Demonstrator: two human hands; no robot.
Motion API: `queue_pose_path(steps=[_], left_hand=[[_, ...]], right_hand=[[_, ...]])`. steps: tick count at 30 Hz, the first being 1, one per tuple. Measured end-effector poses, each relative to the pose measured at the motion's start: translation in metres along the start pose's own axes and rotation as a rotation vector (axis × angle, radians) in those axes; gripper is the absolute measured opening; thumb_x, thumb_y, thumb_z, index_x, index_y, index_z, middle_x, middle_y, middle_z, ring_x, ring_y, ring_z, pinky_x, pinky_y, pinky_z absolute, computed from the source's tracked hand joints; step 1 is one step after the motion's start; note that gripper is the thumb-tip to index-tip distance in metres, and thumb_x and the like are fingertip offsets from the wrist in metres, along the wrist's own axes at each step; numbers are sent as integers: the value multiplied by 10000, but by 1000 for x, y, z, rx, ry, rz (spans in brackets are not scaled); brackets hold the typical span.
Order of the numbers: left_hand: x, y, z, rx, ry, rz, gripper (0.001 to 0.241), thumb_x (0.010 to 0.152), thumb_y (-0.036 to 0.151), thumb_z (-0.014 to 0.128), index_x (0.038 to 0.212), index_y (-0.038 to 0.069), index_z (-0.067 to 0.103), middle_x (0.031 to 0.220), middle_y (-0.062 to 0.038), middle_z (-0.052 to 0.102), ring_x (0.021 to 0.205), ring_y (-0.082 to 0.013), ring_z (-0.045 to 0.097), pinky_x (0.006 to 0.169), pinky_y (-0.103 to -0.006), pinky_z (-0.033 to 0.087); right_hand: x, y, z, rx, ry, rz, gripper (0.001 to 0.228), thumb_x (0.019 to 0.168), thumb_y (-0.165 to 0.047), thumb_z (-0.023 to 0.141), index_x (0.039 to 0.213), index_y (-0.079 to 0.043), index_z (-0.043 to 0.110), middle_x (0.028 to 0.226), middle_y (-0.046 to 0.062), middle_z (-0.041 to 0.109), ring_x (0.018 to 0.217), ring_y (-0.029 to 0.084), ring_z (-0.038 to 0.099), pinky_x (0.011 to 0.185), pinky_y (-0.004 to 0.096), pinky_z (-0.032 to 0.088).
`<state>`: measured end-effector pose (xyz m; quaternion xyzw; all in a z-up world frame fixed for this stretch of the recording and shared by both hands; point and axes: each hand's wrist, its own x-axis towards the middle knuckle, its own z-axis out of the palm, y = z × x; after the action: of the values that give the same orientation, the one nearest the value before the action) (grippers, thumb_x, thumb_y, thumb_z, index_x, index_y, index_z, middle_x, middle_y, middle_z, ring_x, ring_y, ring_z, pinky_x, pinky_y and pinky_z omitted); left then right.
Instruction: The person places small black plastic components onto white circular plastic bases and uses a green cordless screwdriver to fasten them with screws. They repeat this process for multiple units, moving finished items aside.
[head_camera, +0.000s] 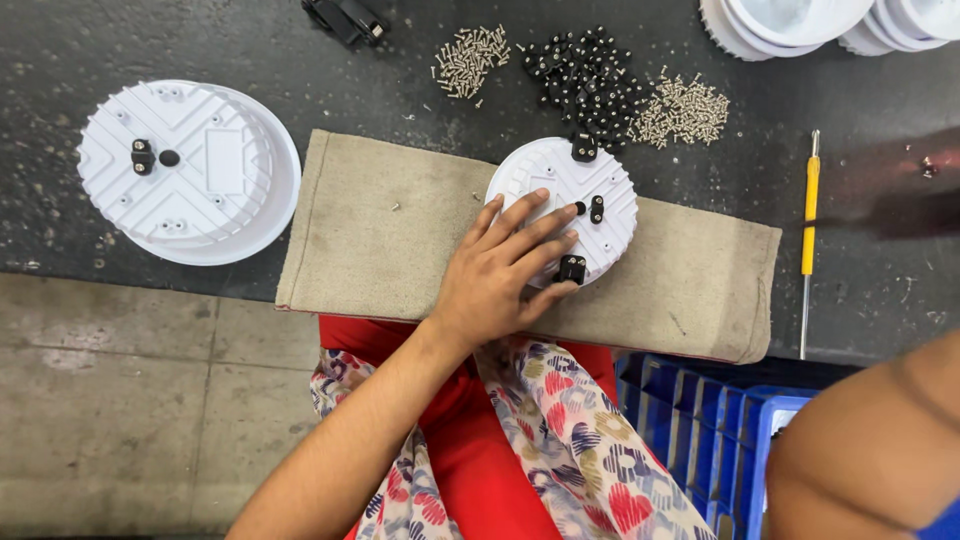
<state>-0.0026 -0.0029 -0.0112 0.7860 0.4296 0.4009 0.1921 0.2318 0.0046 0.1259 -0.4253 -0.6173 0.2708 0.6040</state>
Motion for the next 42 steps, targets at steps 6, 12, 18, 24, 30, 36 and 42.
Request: queue_pose_path(steps=[6, 12, 18, 24, 30, 36, 42], left_hand=[[-1, 1, 1, 13, 8, 15, 441, 915, 395, 773, 1270, 142, 707, 1502, -3, 575, 1477, -261, 443, 1238, -533, 326], [1, 2, -1, 23, 18, 24, 437, 911, 398, 769, 1257, 138, 710, 1498, -4, 579, 1471, -259, 446, 1232, -529, 328], [-1, 2, 2, 32, 19, 11, 441, 907, 426, 767, 1250, 154, 713, 1494, 14, 580, 1471, -246, 444, 1234, -524, 332], [-1, 1, 2, 47, 21, 16, 441, 911, 427, 766, 1257, 159, 716, 1500, 20, 580, 1474, -239, 445, 1235, -519, 335], [-1, 1, 3, 37, 21, 20, 446, 908, 428, 770, 1258, 157, 715, 1497, 18, 580, 1470, -241, 445, 1234, -519, 333], [-1, 1, 1, 28, 21, 22, 447, 908, 417, 773, 1264, 152, 713, 1501, 14, 578, 1475, -241, 445, 1238, -517, 329], [-3, 0, 2, 29, 24, 25, 444, 910, 416, 776, 1261, 150, 714, 1502, 12, 576, 1474, -244, 442, 1237, -514, 330]], right_hand=[[6, -4, -3, 40, 27, -10, 273, 915, -54, 734, 1154, 14, 623, 1168, 163, 631, 945, 312, 656, 800, 414, 557], [7, -9, 0, 76, 55, -36, 270, 944, -69, 732, 1163, 21, 603, 1172, 164, 624, 915, 307, 651, 773, 410, 555], [6, -9, 0, 98, 86, -44, 271, 973, -83, 729, 1173, 28, 583, 1176, 165, 617, 884, 302, 646, 747, 407, 553], [10, -10, 3, 116, 97, -57, 276, 1003, -97, 727, 1182, 35, 564, 1179, 166, 610, 853, 298, 641, 721, 403, 551], [9, -11, 4, 121, 108, -59, 285, 1032, -111, 725, 1191, 42, 544, 1183, 167, 603, 823, 293, 636, 695, 399, 549], [8, -12, 7, 121, 121, -70, 298, 1062, -125, 723, 1200, 49, 524, 1187, 168, 597, 792, 288, 630, 669, 395, 546], [11, -14, 11, 123, 119, -82, 315, 1091, -139, 721, 1209, 56, 505, 1191, 169, 590, 761, 283, 625, 642, 392, 544]])
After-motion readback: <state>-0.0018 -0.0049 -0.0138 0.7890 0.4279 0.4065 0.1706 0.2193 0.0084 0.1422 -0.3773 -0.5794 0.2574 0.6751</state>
